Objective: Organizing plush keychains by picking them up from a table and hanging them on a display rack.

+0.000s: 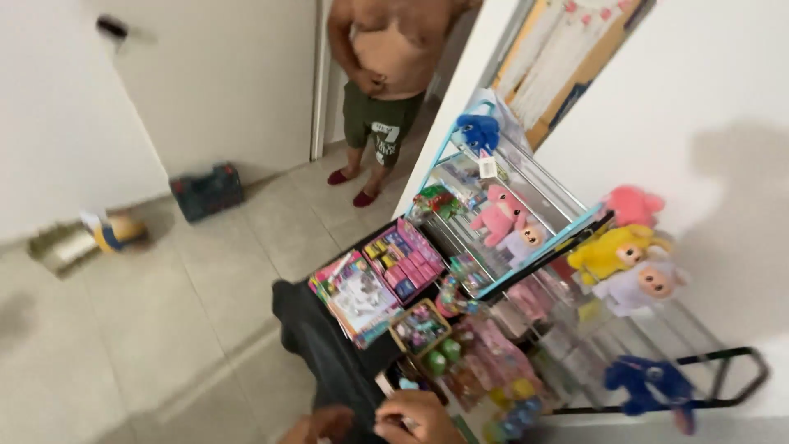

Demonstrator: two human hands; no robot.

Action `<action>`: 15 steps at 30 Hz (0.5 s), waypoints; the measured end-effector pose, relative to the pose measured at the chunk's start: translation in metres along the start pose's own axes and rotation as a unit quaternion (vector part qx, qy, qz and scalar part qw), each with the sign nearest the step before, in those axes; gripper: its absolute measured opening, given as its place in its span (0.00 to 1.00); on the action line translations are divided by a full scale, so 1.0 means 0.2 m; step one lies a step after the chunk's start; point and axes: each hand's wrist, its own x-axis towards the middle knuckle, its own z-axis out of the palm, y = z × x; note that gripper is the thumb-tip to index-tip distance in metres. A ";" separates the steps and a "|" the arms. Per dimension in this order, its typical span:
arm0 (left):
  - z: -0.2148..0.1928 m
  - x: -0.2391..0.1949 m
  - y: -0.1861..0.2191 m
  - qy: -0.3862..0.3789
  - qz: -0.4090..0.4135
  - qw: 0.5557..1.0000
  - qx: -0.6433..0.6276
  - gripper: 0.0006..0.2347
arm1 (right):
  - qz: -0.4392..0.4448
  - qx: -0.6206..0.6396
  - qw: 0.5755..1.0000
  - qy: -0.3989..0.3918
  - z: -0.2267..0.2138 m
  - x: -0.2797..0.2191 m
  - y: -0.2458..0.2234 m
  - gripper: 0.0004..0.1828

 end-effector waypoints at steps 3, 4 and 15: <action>0.03 -0.29 0.27 0.043 0.029 0.998 -0.034 0.29 | -0.022 -0.024 0.996 -0.088 0.12 0.00 -0.32 0.07; 0.02 -0.43 0.29 0.065 0.035 0.996 -0.042 0.29 | -0.039 -0.074 0.994 -0.076 0.18 0.00 -0.42 0.10; -0.25 -1.63 -0.54 0.507 0.114 0.830 0.199 0.33 | -0.291 -0.402 0.868 -0.019 0.27 0.42 -1.36 0.40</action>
